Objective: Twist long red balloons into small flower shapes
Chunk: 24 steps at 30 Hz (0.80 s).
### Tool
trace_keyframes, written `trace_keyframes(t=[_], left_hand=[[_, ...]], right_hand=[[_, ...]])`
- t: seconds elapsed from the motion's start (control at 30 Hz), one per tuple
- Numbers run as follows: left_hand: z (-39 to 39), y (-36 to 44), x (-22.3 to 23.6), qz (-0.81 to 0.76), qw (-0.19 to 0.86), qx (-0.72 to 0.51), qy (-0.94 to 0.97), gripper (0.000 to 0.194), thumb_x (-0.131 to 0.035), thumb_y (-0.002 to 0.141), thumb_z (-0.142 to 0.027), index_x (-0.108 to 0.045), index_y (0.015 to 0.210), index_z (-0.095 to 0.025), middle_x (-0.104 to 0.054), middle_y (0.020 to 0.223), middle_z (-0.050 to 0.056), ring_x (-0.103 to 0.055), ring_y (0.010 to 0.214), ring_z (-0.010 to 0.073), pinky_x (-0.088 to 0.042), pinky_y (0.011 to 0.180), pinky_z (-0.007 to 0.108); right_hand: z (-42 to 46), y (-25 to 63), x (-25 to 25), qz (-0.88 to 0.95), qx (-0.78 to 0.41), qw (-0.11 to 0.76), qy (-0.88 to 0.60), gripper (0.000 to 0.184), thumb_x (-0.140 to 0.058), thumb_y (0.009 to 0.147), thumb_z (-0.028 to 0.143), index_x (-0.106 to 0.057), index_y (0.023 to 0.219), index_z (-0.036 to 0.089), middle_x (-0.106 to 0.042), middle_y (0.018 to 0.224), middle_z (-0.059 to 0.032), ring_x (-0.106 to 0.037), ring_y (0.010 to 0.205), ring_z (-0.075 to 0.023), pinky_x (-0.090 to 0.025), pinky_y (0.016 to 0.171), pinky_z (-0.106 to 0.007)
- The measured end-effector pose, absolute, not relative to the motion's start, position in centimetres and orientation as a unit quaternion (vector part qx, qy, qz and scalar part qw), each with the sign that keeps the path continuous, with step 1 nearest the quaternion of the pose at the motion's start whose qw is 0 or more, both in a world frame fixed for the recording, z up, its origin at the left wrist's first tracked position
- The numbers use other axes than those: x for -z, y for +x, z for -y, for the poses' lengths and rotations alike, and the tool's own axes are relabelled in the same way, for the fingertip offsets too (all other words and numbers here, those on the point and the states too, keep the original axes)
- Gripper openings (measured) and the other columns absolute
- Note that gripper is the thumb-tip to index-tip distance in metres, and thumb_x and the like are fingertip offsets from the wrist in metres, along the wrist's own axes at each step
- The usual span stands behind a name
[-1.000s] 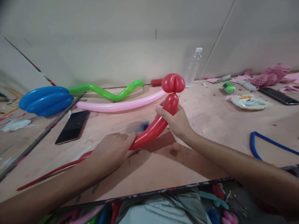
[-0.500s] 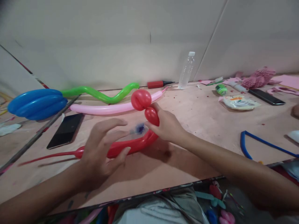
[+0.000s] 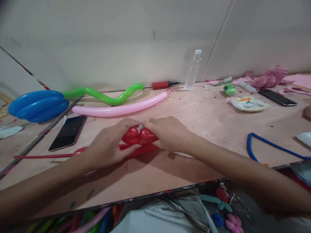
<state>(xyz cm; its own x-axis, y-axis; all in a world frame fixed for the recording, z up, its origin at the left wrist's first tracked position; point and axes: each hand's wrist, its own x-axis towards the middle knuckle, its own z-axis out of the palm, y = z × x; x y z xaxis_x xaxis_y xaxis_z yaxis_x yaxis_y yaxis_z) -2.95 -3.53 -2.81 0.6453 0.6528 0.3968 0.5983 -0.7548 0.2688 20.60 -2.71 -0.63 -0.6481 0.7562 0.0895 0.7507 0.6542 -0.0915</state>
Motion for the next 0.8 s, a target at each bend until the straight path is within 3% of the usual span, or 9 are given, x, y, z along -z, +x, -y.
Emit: trace_keyframes(t=[0.07,0.13,0.3,0.47,0.53,0.8], left_hand=[[3.3,-2.7,3.0,-0.372,0.15,-0.232,0.886,0.044,-0.067,0.092,-0.048,-0.056,0.127,-0.024,-0.071,0.125,0.009,-0.07,0.105,0.0286,-0.054,0.088,0.041],[3.1,-2.5,2.9,-0.381,0.23,-0.222,0.867,0.045,-0.069,0.089,-0.051,-0.057,0.125,-0.025,-0.072,0.121,0.006,-0.07,0.103,0.028,-0.055,0.087,0.04],[3.3,-2.0,2.6,-0.404,0.269,-0.196,0.852,0.039,-0.074,0.084,-0.047,-0.063,0.115,-0.025,-0.074,0.114,0.005,-0.069,0.101,0.0294,-0.054,0.09,0.043],[3.8,-2.1,2.9,-0.408,0.234,-0.203,0.859,0.062,-0.08,0.074,-0.035,-0.055,0.129,-0.027,-0.069,0.124,0.008,-0.068,0.107,0.0318,-0.053,0.096,0.048],[4.0,-2.2,2.9,-0.407,0.232,-0.209,0.858,0.058,-0.077,0.076,-0.033,-0.053,0.129,-0.026,-0.069,0.124,0.008,-0.068,0.106,0.031,-0.053,0.097,0.048],[4.3,-1.0,2.4,-0.381,0.229,-0.208,0.872,0.043,-0.072,0.089,-0.052,-0.062,0.121,-0.027,-0.072,0.122,0.006,-0.069,0.107,0.0286,-0.053,0.091,0.041]], right_hand=[[2.7,20.7,0.6,0.902,-0.037,0.054,-0.426,0.032,-0.061,0.093,0.053,-0.063,0.105,0.023,-0.077,0.098,-0.0056,-0.068,0.072,-0.0237,-0.034,0.06,-0.03],[2.8,20.9,0.7,0.906,-0.042,0.041,-0.419,0.042,-0.057,0.094,0.063,-0.063,0.106,0.023,-0.077,0.096,-0.0057,-0.066,0.069,-0.0233,-0.032,0.059,-0.03],[2.9,21.2,0.8,0.928,-0.034,0.022,-0.372,0.043,-0.054,0.096,0.059,-0.063,0.11,0.02,-0.076,0.097,-0.0083,-0.065,0.07,-0.0226,-0.028,0.06,-0.03],[2.5,21.3,0.9,0.932,-0.053,0.013,-0.358,0.044,-0.06,0.089,0.065,-0.062,0.093,0.022,-0.074,0.089,-0.0059,-0.062,0.066,-0.0213,-0.028,0.059,-0.03],[2.4,21.4,0.8,0.93,-0.057,0.01,-0.362,0.045,-0.059,0.089,0.066,-0.062,0.091,0.021,-0.073,0.086,-0.0055,-0.06,0.063,-0.0201,-0.027,0.058,-0.029],[2.3,22.3,0.1,0.925,-0.054,0.006,-0.377,0.026,-0.054,0.095,0.045,-0.064,0.088,0.022,-0.071,0.08,-0.0035,-0.056,0.063,-0.0177,-0.026,0.059,-0.028]])
